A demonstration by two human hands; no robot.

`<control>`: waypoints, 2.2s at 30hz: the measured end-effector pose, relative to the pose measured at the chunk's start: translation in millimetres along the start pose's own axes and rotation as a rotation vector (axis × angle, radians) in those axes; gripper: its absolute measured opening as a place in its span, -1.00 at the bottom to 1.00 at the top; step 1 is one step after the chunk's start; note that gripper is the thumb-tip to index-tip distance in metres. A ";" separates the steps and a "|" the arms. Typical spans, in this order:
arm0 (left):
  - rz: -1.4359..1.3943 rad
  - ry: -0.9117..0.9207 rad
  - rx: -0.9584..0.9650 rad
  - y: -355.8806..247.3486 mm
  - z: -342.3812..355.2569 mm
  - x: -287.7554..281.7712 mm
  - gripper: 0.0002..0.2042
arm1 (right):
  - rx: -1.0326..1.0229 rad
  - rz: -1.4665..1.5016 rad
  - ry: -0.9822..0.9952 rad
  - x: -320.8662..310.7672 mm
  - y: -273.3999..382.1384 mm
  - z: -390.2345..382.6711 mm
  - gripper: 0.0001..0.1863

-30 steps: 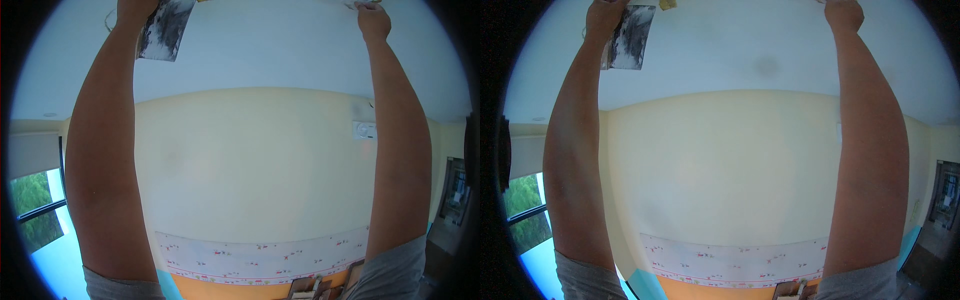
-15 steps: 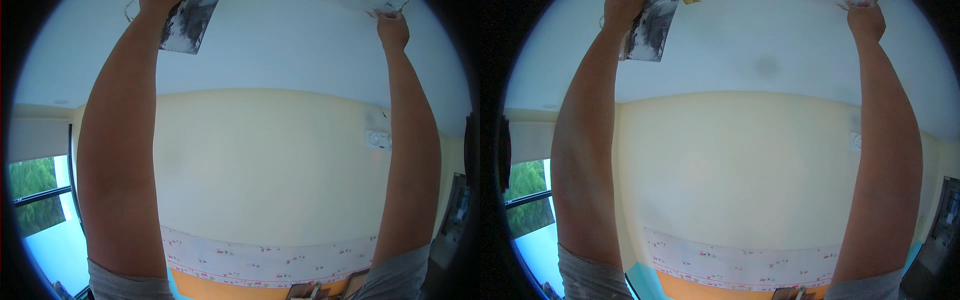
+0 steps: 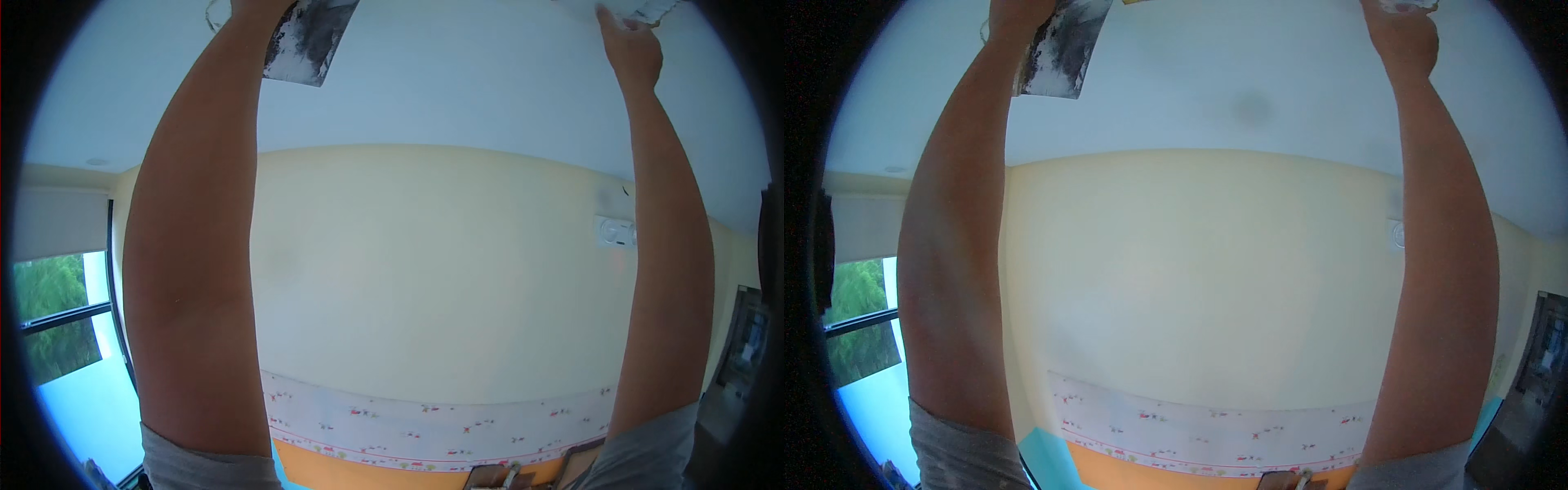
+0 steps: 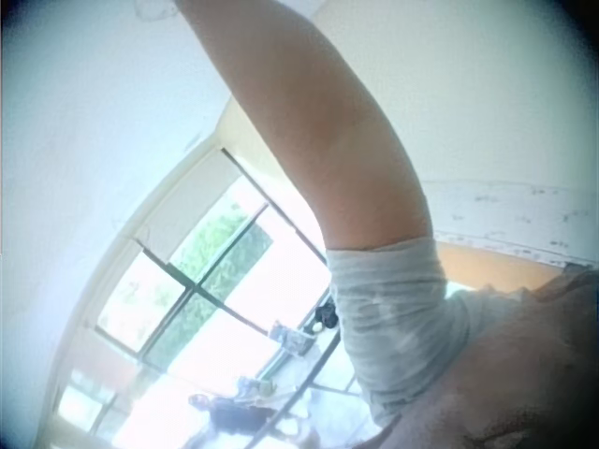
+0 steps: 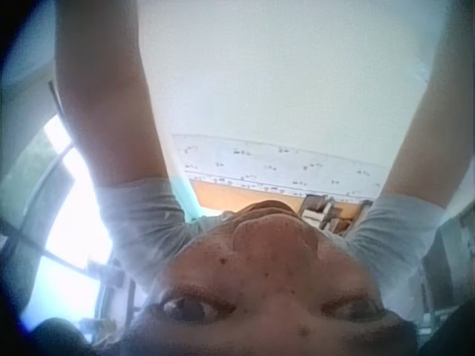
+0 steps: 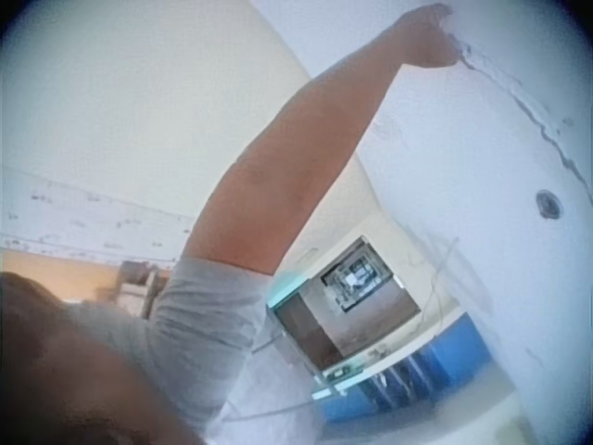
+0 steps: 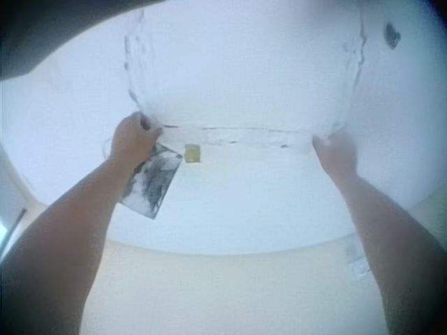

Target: The person cuts pieces of mesh tape using a putty knife, presses the tape along cracks on the ceiling by hand, and scrapes the ceiling with the putty knife.

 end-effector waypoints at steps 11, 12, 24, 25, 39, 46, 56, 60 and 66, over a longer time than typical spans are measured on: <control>-0.044 0.011 0.001 7.0 9.0 7.7 -0.73 | -0.047 0.223 0.114 -40.7 36.8 10.6 -0.42; -0.048 0.011 -0.001 7.4 9.6 7.9 -0.73 | -0.049 0.219 0.113 -43.4 36.7 10.5 -0.42; -0.054 0.031 -0.045 8.9 4.9 -1.4 -0.71 | 0.037 0.246 0.341 -52.5 89.9 5.7 -0.55; -0.052 0.061 -0.075 4.2 2.5 -2.6 -0.70 | 0.061 0.217 0.305 -48.1 89.2 5.4 -0.57; -0.082 0.198 -0.105 -6.4 5.0 -2.1 -0.70 | 0.063 0.242 0.309 -45.4 148.1 -6.9 -0.59; -0.083 0.210 -0.104 -3.3 4.2 6.2 -0.72 | -0.015 0.337 0.524 -63.8 218.9 -13.4 -0.50; 0.108 0.467 -0.143 43.8 -2.5 6.0 -0.66 | 0.038 0.227 0.548 -40.1 252.4 -21.3 -0.42; 0.110 0.578 -0.165 78.4 -6.0 -21.7 -0.62 | 0.023 0.294 0.388 -41.6 250.9 -17.2 -0.42; -0.018 0.571 0.022 135.1 -27.5 -43.4 -0.59 | 0.054 0.284 0.406 -42.1 262.8 -5.4 -0.40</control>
Point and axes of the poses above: each hand's wrist, its own z-axis towards the middle knuckle, its own x-axis out of the palm, y = z × x, the point moved 2 cm from there along z, towards the middle knuckle, and after that the axes turned 7 degrees about -y, right-handed, at the moved point
